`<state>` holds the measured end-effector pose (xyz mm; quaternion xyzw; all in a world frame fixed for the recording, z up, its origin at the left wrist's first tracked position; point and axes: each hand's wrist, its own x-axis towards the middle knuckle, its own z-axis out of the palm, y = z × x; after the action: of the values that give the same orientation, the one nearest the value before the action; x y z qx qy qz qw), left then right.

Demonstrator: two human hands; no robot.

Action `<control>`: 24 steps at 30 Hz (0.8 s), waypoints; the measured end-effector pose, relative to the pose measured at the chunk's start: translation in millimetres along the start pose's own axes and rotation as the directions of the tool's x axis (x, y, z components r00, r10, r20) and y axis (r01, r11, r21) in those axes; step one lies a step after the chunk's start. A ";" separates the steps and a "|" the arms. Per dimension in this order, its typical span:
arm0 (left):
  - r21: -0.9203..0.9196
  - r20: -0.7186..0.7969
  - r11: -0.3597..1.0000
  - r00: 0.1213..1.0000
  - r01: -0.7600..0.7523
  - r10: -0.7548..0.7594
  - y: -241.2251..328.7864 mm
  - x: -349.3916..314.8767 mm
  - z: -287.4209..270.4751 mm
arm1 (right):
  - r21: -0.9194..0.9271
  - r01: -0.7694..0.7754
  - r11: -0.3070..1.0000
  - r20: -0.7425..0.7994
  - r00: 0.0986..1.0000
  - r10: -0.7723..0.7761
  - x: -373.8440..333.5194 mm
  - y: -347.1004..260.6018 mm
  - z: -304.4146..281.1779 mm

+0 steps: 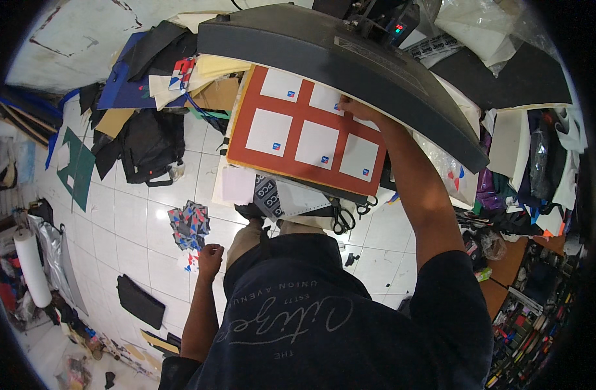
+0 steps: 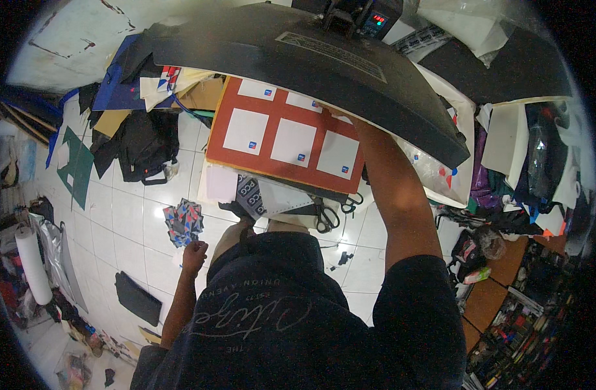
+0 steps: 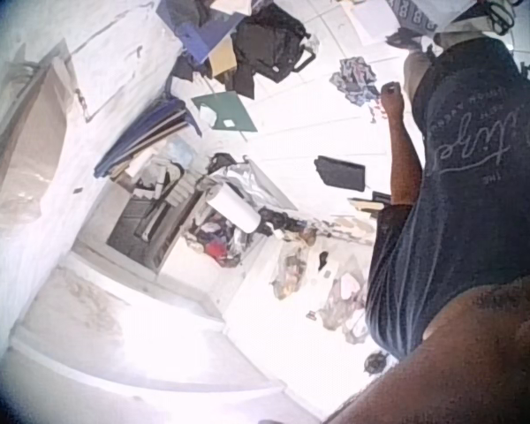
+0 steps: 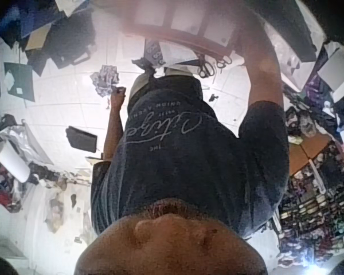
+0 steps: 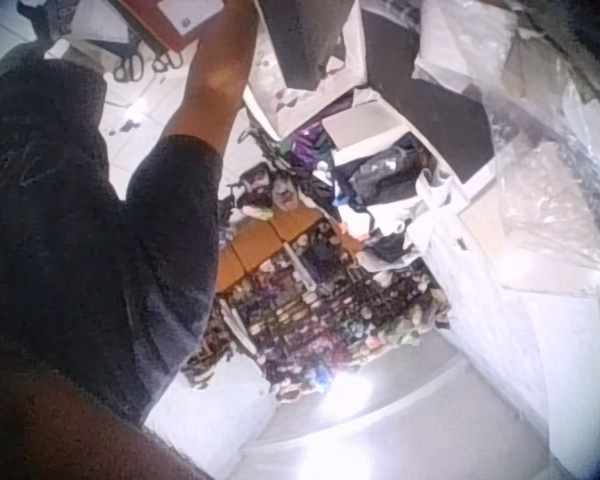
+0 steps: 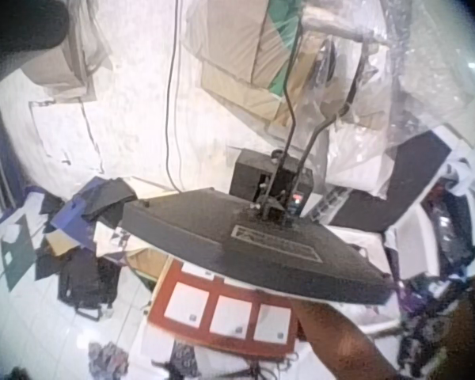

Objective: The person places small white square stickers onto a red heating pad, aligns them, and then operates the heat press by pulling the handle down to apply heat.

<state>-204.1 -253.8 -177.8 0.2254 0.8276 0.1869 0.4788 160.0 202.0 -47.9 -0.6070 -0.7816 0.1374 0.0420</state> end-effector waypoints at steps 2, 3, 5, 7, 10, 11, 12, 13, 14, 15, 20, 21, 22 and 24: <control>0.003 0.005 1.000 1.000 0.001 -0.001 -4.8 1.2 -0.5 | 0.004 0.006 1.000 0.000 1.000 -0.006 1.1 -2.5 -0.5; 0.005 0.008 1.000 1.000 0.007 -0.008 -4.1 1.3 0.0 | 0.004 0.005 1.000 0.001 1.000 -0.005 0.2 -2.2 -0.3; 0.018 0.007 1.000 1.000 0.017 -0.017 -2.9 0.7 0.6 | 0.005 0.005 1.000 0.001 1.000 -0.005 -0.6 -1.9 -0.1; 0.040 -0.001 0.999 1.000 0.024 -0.024 -2.6 0.0 0.9 | 0.007 0.004 1.000 0.005 1.000 -0.004 -1.5 -1.4 0.0; 0.064 0.003 0.997 0.999 0.043 -0.043 -6.5 0.1 0.8 | 0.009 0.007 1.000 0.007 1.000 -0.007 -1.9 -1.6 -0.9; 0.064 0.006 0.997 0.999 0.050 -0.051 -8.6 0.2 0.3 | 0.008 0.008 1.000 0.008 1.000 -0.008 -1.8 -2.1 -1.1; 0.063 0.010 0.996 0.998 0.057 -0.058 -10.2 0.5 0.0 | 0.010 0.009 1.000 0.008 1.000 -0.009 -1.5 -2.3 -1.3; 0.062 0.014 0.996 0.998 0.064 -0.065 -11.8 0.9 -0.2 | 0.011 0.009 1.000 0.010 1.000 -0.009 -1.9 -2.3 -1.5; 0.051 0.017 0.996 0.997 0.068 -0.069 -13.5 1.1 -0.3 | 0.011 0.008 1.000 0.011 1.000 -0.008 -2.2 -2.9 -1.1; 0.041 0.020 0.997 0.997 0.072 -0.073 -14.7 0.9 -0.1 | 0.011 0.008 1.000 0.009 1.000 -0.008 -2.4 -3.2 -1.3; 0.016 0.018 0.998 0.998 0.067 -0.067 -11.9 0.4 1.3 | 0.014 0.009 1.000 0.014 1.000 -0.009 -3.4 -2.1 -0.8; -0.001 0.016 0.997 0.997 0.072 -0.072 -12.8 0.7 1.6 | 0.014 0.011 1.000 0.014 1.000 -0.011 -3.3 -2.9 -0.9; -0.018 0.014 0.997 0.997 0.076 -0.076 -13.8 1.0 1.9 | 0.015 0.011 1.000 0.015 1.000 -0.011 -3.5 -3.4 -1.1; 0.006 0.014 0.998 0.998 0.066 -0.066 -15.4 1.8 0.6 | 0.018 0.012 1.000 0.016 1.000 -0.013 -3.2 -4.5 -1.5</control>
<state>-207.4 -265.5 -187.5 0.2006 0.8317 0.1668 0.4900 156.9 198.1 -44.9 -0.6006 -0.7844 0.1493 0.0419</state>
